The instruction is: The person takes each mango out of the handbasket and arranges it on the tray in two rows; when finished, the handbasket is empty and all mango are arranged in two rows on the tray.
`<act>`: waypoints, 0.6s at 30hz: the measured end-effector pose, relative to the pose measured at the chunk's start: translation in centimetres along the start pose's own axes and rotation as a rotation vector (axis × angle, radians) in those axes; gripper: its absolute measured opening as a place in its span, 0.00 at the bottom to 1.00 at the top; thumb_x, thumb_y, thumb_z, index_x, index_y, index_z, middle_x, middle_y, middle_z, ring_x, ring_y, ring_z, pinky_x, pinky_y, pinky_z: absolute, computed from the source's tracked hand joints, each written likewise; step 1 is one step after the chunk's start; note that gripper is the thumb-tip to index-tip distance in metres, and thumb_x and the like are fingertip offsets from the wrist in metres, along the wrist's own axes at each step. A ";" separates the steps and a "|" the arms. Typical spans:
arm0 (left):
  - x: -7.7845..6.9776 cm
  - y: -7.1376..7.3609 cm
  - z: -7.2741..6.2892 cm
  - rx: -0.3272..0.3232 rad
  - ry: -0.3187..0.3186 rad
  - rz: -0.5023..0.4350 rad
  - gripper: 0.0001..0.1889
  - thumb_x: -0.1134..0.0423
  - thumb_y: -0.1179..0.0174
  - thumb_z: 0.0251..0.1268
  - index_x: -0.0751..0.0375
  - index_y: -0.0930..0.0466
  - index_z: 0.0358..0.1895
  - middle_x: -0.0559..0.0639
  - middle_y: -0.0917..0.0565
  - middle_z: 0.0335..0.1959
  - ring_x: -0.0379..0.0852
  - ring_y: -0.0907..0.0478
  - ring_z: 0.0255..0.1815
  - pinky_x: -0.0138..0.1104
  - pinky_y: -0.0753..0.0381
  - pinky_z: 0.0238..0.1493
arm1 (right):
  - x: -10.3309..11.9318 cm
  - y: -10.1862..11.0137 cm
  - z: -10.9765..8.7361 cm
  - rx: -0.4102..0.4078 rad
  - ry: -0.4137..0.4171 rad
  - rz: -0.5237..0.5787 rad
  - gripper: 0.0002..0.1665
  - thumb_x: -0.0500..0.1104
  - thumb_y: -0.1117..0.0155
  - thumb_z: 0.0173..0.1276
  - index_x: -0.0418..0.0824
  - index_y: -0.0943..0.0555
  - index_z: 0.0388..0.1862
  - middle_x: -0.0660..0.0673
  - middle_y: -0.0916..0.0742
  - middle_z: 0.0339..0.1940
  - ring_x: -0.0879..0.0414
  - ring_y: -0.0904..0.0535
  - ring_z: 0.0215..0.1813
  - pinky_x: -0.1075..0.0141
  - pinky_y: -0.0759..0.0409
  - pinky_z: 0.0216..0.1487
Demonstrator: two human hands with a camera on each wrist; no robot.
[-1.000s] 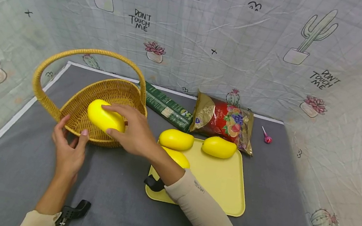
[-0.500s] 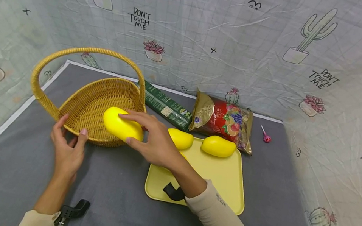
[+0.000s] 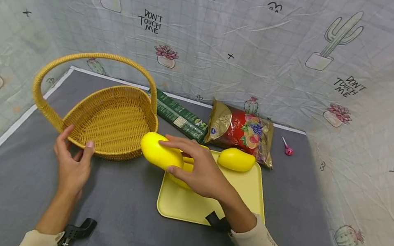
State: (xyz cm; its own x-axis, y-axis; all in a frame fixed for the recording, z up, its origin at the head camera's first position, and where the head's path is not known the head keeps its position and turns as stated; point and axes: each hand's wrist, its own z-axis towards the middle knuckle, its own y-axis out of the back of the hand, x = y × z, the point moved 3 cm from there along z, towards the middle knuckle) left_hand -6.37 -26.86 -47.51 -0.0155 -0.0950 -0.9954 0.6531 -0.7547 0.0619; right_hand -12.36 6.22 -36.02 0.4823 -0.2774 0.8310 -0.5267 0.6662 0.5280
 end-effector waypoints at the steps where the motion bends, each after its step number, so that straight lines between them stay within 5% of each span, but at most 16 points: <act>1: 0.0 0.0 0.0 -0.001 0.002 0.000 0.37 0.62 0.38 0.78 0.36 0.43 0.82 0.44 0.50 0.82 0.47 0.48 0.84 0.50 0.40 0.80 | -0.2 0.3 -0.4 -0.001 0.000 -0.005 0.34 0.40 0.26 0.72 0.61 0.21 0.74 0.55 0.24 0.80 0.52 0.27 0.79 0.47 0.18 0.68; 18: -0.1 0.2 -0.2 0.003 -0.021 0.024 0.37 0.61 0.38 0.78 0.35 0.44 0.83 0.45 0.50 0.82 0.48 0.47 0.83 0.50 0.40 0.81 | -5.1 6.0 -8.8 -0.003 -0.086 -0.087 0.34 0.42 0.26 0.73 0.59 0.22 0.75 0.55 0.22 0.79 0.52 0.27 0.79 0.49 0.20 0.71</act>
State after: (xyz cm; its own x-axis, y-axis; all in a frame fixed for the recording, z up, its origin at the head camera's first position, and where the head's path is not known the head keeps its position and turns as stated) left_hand -6.09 -26.85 -47.38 -0.0156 -0.1265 -0.9918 0.6509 -0.7543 0.0860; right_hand -11.78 17.76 -38.61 0.4640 -0.3929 0.7940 -0.4831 0.6390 0.5986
